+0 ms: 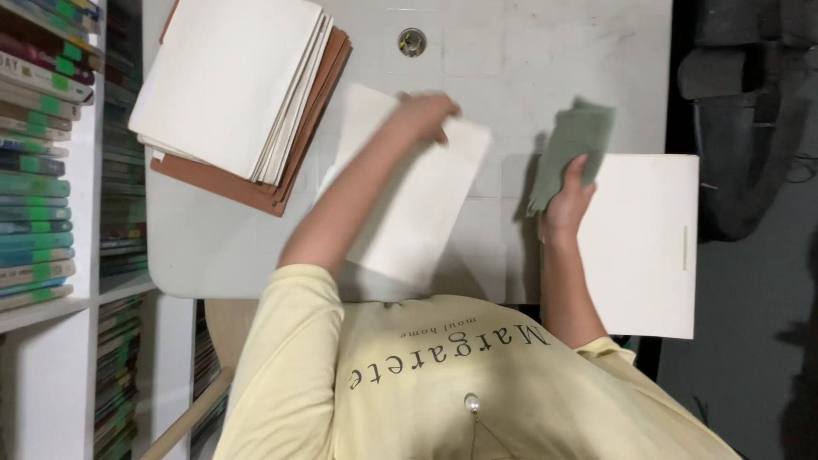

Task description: Cleaning and wiping down various manila and plastic file folders with a cloth in a library setting.

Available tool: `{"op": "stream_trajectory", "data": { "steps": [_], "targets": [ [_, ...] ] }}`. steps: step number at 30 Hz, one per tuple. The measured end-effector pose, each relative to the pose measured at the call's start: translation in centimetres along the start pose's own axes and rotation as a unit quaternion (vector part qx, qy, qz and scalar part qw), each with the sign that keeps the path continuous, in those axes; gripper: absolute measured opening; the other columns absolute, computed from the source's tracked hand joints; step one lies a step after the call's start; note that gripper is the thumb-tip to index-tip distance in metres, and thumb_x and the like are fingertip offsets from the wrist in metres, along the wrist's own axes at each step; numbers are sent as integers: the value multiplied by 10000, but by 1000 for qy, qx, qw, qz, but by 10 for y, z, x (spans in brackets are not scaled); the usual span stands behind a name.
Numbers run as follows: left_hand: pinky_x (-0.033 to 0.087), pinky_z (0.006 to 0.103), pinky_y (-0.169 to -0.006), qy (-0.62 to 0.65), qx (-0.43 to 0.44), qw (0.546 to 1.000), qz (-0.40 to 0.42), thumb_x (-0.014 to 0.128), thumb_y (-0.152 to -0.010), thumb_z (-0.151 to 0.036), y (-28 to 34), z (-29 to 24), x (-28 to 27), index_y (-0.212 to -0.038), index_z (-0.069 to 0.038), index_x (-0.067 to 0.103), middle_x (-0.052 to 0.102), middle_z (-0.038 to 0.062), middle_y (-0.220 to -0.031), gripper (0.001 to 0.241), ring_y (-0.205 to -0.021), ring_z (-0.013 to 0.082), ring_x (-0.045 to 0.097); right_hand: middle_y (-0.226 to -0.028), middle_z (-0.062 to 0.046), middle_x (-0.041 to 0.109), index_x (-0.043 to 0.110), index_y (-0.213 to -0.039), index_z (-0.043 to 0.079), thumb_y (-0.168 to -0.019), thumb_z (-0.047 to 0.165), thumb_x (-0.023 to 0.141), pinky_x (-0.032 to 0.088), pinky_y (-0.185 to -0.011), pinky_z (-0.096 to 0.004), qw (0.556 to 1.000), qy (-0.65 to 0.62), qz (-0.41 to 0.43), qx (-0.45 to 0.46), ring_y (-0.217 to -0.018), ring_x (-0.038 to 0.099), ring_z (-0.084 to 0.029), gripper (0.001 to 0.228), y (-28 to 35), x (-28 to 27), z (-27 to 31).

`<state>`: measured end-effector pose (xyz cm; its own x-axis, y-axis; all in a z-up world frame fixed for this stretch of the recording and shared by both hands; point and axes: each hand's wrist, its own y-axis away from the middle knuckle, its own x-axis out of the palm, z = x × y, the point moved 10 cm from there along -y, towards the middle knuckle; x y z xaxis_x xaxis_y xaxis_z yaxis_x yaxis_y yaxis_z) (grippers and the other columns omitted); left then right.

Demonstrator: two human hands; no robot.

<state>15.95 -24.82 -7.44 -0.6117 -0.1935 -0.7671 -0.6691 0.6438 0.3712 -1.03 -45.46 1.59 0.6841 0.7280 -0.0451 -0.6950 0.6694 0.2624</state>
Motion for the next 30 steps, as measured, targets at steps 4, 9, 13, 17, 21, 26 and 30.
{"op": "stream_trajectory", "data": {
  "steps": [4, 9, 13, 17, 21, 26, 30],
  "targets": [
    [482, 406, -872, 86, -141, 980, -106, 696, -950, -258, 116, 75, -108, -1141, -177, 688, 716, 11, -1059, 207, -887, 177, 649, -1091, -139, 638, 578, -1246, -24, -1073, 493, 455, 521, -856, -369, 962, 46, 166, -211, -955, 610, -231, 559, -10, 42, 32],
    [536, 395, -907, 342, -311, 838, -289, 578, -1004, -266, 292, 105, -42, -1242, -104, 626, 706, 70, -1138, 291, -1012, 205, 690, -1480, -292, 489, 341, -1533, -9, -1083, 544, 330, 398, -1111, -646, 899, 204, 315, -225, -1384, 477, -447, 713, 73, 143, -11],
    [468, 556, -866, 299, -433, 793, -308, 776, -861, -317, 347, 149, 154, -976, -36, 698, 559, 110, -1079, 313, -1096, 410, 521, -1670, -60, 343, 305, -1632, 179, -1074, 323, 499, 233, -1258, -569, 772, 199, 571, -195, -1552, 266, -284, 608, 223, 218, -118],
    [371, 557, -1024, 170, -531, 769, -312, 773, -866, -355, 378, 121, 176, -914, -97, 756, 389, 32, -1263, 263, -1228, 400, 326, -1552, 84, 528, 547, -1496, 261, -1091, 227, 396, 250, -1223, -392, 591, 335, 506, -532, -1479, 413, -119, 434, 266, 230, -163],
    [328, 528, -1046, 195, -506, 770, -336, 734, -939, -361, 385, 100, 155, -892, -58, 715, 363, 45, -1262, 308, -1258, 403, 301, -1601, -78, 459, 473, -1556, 77, -1126, 224, 352, 188, -1260, -440, 688, 364, 415, -472, -1500, 381, -242, 471, 69, 248, -156],
    [319, 520, -996, 189, -495, 762, -372, 726, -946, -370, 384, 96, 156, -819, -48, 625, 373, 54, -1216, 361, -1219, 403, 317, -1672, -48, 372, 352, -1625, 200, -1039, 38, 740, 42, -1282, -508, 841, 386, 192, -327, -1560, 299, -207, 721, -46, 243, -141],
    [309, 512, -1017, 198, -501, 759, -365, 706, -965, -393, 380, 101, 166, -826, -66, 604, 366, 38, -1242, 369, -1244, 392, 302, -1659, -73, 365, 373, -1605, 100, -1091, 273, 476, 152, -1293, -448, 739, 247, 547, -308, -1550, 318, -257, 552, 228, 186, -137]
  ]
}}
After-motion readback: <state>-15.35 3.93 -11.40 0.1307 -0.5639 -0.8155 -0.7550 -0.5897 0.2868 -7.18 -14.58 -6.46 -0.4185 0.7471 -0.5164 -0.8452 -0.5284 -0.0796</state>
